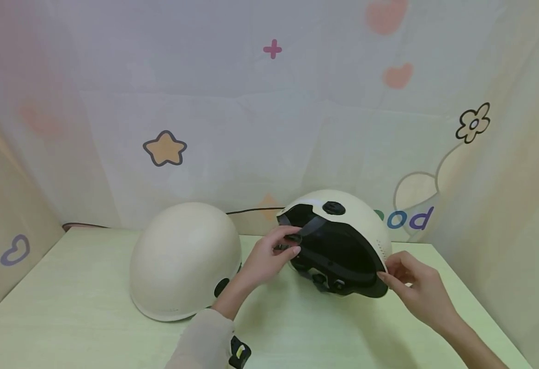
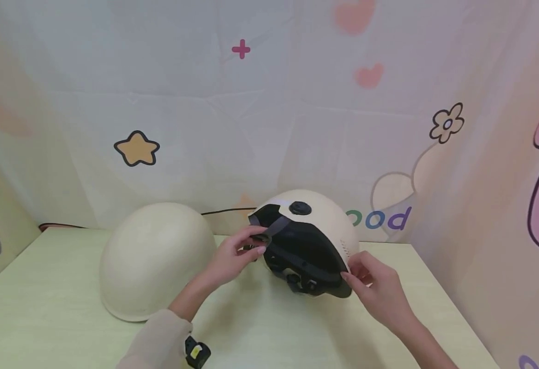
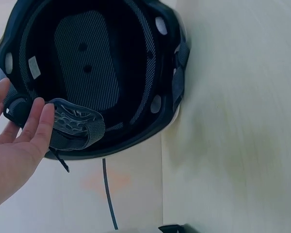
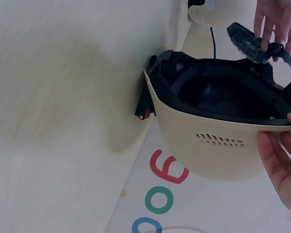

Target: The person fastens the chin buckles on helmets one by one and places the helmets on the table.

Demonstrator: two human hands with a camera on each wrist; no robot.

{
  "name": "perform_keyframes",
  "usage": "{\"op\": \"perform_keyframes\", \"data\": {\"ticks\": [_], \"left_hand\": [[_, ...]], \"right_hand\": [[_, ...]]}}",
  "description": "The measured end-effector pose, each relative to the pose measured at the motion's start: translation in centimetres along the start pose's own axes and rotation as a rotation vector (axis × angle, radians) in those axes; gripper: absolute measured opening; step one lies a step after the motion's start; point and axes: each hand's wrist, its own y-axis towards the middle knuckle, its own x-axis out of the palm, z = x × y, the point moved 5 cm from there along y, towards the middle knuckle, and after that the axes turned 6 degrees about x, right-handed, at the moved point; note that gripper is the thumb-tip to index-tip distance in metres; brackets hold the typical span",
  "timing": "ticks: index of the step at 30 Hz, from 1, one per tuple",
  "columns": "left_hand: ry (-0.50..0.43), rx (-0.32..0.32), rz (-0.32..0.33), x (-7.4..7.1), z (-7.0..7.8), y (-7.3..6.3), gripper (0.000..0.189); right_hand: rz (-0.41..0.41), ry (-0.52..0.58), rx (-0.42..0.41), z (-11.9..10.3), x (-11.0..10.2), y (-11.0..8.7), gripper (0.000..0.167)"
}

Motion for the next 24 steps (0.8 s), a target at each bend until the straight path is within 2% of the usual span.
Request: {"op": "perform_keyframes", "data": {"ticks": [5,10,17,24], "left_hand": [[-0.013,-0.013,0.003,-0.5,-0.1,-0.1,0.036],[-0.012,-0.018,-0.014,-0.5,-0.1,-0.2,0.038],[0.006,-0.015,-0.029,-0.4,-0.1,-0.2,0.04],[-0.042,-0.031,-0.067,0.0,0.1,-0.2,0.042]], "right_hand": [[-0.007,-0.006,-0.015,-1.3,0.3,-0.2,0.031],[0.019,-0.051,-0.02,-1.7,0.2,-0.3,0.032],[0.107,-0.08,-0.133,-1.7,0.2,0.4,0.045],[0.141,-0.105,-0.134,-1.6,0.7,1.7,0.057]]}}
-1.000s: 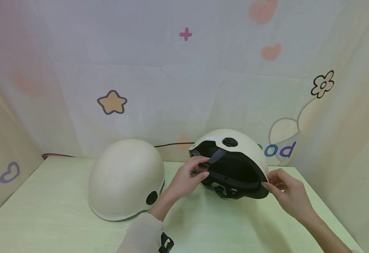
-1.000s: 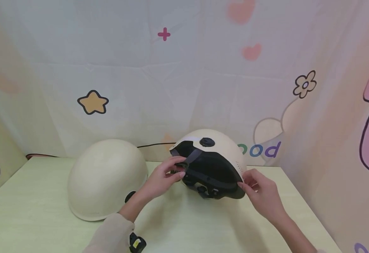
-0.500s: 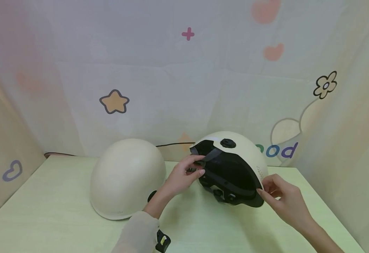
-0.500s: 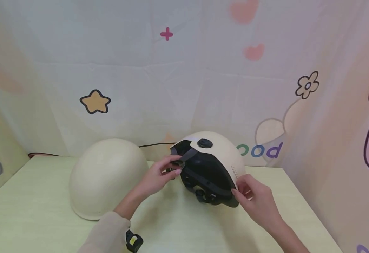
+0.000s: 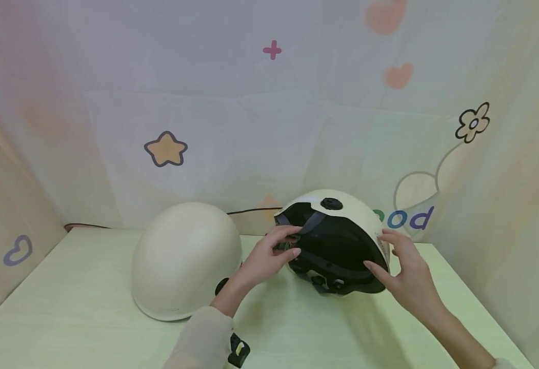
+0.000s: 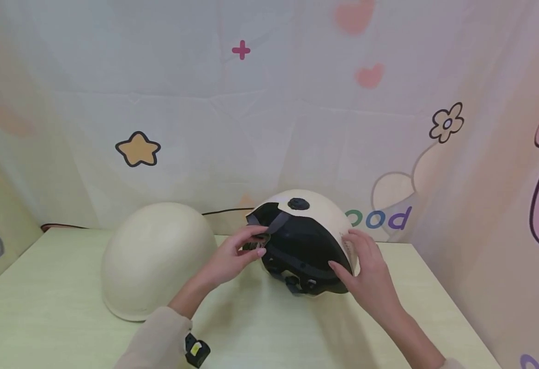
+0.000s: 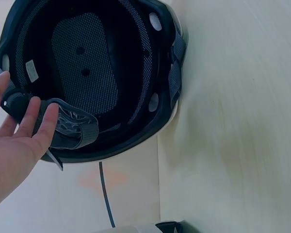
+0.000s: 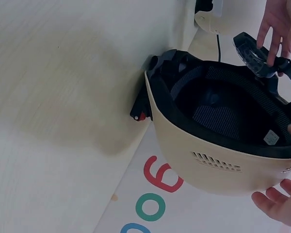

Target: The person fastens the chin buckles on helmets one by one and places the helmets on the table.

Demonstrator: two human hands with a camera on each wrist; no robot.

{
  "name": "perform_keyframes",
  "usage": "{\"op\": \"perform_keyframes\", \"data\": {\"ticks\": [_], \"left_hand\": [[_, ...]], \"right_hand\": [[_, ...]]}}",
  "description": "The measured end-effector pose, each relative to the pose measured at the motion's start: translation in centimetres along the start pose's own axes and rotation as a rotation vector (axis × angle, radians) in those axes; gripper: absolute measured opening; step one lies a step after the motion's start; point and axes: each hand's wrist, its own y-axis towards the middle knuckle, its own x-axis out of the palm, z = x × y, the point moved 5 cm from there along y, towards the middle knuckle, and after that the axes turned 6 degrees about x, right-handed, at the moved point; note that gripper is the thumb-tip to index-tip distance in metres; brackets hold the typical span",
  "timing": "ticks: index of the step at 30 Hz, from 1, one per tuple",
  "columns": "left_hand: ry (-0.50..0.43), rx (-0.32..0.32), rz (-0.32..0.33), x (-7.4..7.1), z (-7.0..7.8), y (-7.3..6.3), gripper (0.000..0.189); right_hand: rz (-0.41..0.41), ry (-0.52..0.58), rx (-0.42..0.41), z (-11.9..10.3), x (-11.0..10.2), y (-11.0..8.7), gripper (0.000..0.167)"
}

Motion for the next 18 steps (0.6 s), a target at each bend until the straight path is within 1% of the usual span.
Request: {"op": "perform_keyframes", "data": {"ticks": [4,8,13,18], "left_hand": [[-0.007,-0.013,-0.02,0.3,0.0,0.0,0.042],[0.007,-0.006,-0.021,0.4,-0.2,0.1,0.043],[0.003,0.009,-0.018,0.4,-0.1,0.1,0.045],[-0.001,0.005,0.001,0.4,-0.3,-0.1,0.047]], "right_hand": [[0.029,-0.052,-0.008,0.1,0.1,0.3,0.058],[0.028,-0.065,-0.012,0.3,0.1,0.3,0.056],[0.041,-0.029,-0.004,0.5,0.0,0.3,0.054],[0.037,0.046,0.068,1.0,0.0,0.2,0.053]]}}
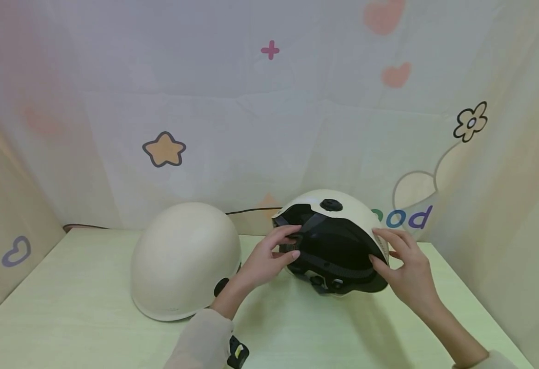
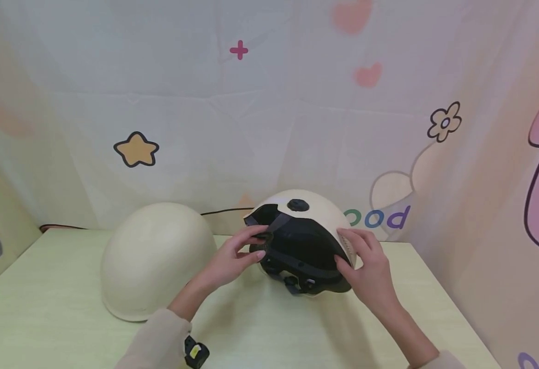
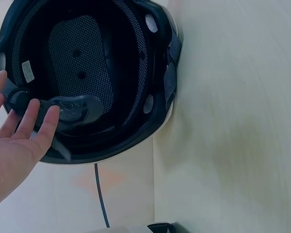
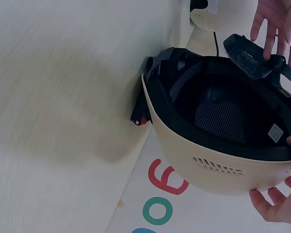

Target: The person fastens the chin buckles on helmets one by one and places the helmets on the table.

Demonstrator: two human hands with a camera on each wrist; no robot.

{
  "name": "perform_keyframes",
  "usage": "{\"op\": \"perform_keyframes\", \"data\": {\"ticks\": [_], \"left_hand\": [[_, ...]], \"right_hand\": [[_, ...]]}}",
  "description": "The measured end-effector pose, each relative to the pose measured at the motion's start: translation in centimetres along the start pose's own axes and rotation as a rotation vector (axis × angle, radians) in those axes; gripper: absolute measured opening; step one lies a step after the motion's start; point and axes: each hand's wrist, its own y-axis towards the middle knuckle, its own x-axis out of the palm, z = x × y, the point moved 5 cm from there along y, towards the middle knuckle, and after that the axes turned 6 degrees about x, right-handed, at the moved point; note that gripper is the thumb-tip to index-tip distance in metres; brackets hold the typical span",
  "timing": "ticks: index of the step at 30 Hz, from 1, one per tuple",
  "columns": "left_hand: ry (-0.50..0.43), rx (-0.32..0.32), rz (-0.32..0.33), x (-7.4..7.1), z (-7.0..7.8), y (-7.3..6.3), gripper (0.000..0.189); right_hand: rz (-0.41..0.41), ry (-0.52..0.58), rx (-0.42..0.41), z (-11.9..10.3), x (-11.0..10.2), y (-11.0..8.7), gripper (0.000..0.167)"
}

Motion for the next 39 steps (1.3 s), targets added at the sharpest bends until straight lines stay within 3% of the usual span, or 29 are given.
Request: {"op": "perform_keyframes", "data": {"ticks": [9,12,16,19,28,31,33,35,39], "left_hand": [[0.02,-0.038,0.046,-0.4,-0.8,-0.6,0.045],[0.045,-0.068,0.109,-0.9,-1.0,-0.9,0.043],[0.067,-0.101,0.242,-1.8,-1.7,-1.0,0.042],[0.067,-0.127,0.287,-2.3,-2.5,-0.9,0.048],[0.043,-0.264,0.148,-2.6,-3.9,-0.4,0.066],[0.037,-0.265,0.113,-2.6,-3.6,-0.4,0.065],[0.022,-0.262,0.108,-2.6,-2.4,-0.6,0.064],[0.012,-0.25,0.108,-2.5,-2.2,-0.7,0.063],[-0.002,-0.242,0.125,-2.4,-2.7,-0.5,0.062]], "right_hand": [[0.006,0.01,0.024,0.2,0.0,0.1,0.052],[0.006,-0.01,0.021,0.2,-0.1,0.2,0.052],[0.005,-0.028,0.025,0.3,-0.2,0.2,0.051],[0.003,-0.023,0.027,0.4,-0.3,0.1,0.052],[-0.004,-0.003,0.025,0.2,-0.4,0.0,0.053],[-0.007,-0.004,0.022,0.2,-0.4,-0.1,0.053],[-0.008,-0.006,0.019,0.2,-0.5,-0.1,0.053],[-0.01,-0.007,0.016,0.2,-0.5,-0.1,0.054],[-0.009,0.0,0.016,0.2,-0.7,-0.2,0.053]]}}
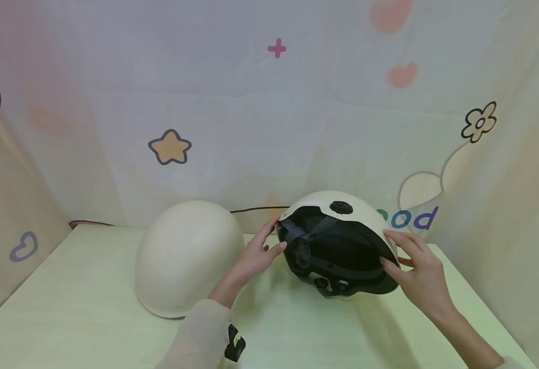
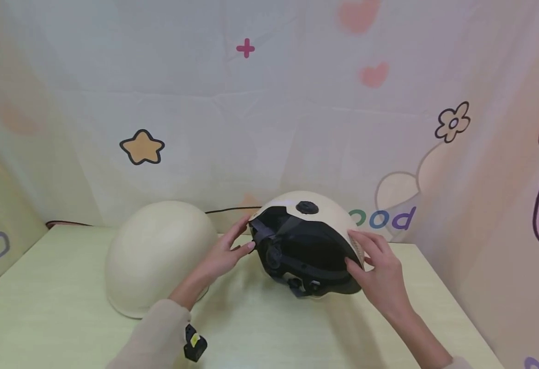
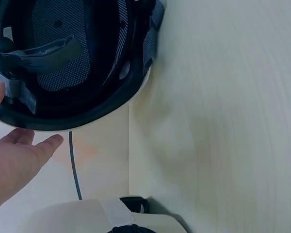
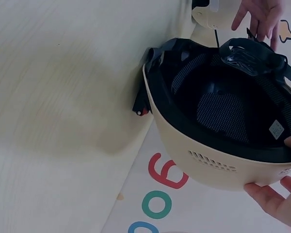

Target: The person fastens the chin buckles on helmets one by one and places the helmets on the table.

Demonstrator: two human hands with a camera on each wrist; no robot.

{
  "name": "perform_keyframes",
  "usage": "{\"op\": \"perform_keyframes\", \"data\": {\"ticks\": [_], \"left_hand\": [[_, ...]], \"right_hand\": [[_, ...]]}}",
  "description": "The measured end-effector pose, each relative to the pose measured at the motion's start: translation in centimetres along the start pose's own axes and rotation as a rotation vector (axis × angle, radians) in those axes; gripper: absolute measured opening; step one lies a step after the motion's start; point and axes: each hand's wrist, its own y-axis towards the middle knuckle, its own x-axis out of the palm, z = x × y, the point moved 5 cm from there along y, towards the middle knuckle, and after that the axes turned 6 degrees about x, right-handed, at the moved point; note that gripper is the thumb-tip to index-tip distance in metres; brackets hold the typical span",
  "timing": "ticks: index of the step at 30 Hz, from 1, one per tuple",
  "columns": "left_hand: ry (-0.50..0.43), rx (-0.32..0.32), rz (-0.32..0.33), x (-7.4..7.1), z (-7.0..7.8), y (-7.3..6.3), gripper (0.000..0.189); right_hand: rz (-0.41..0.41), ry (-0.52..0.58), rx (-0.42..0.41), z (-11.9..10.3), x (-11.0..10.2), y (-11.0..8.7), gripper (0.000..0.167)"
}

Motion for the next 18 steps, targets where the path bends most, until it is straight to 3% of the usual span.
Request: {"op": "perform_keyframes", "data": {"ticks": [4,9,14,18], "left_hand": [[-0.02,0.042,0.009,0.2,-0.2,0.5,0.062],[0.013,0.119,-0.007,0.1,0.6,0.5,0.061],[0.037,0.117,-0.065,0.3,1.0,0.6,0.062],[0.06,0.113,-0.097,0.4,1.1,0.6,0.064]], "right_hand": [[-0.005,-0.003,0.042,0.3,-0.6,0.0,0.053],[-0.052,-0.004,0.165,1.3,-0.9,-0.4,0.051],[-0.173,-0.012,0.327,2.8,-0.8,-1.2,0.046],[-0.226,0.0,0.39,3.8,-0.8,-1.5,0.047]]}}
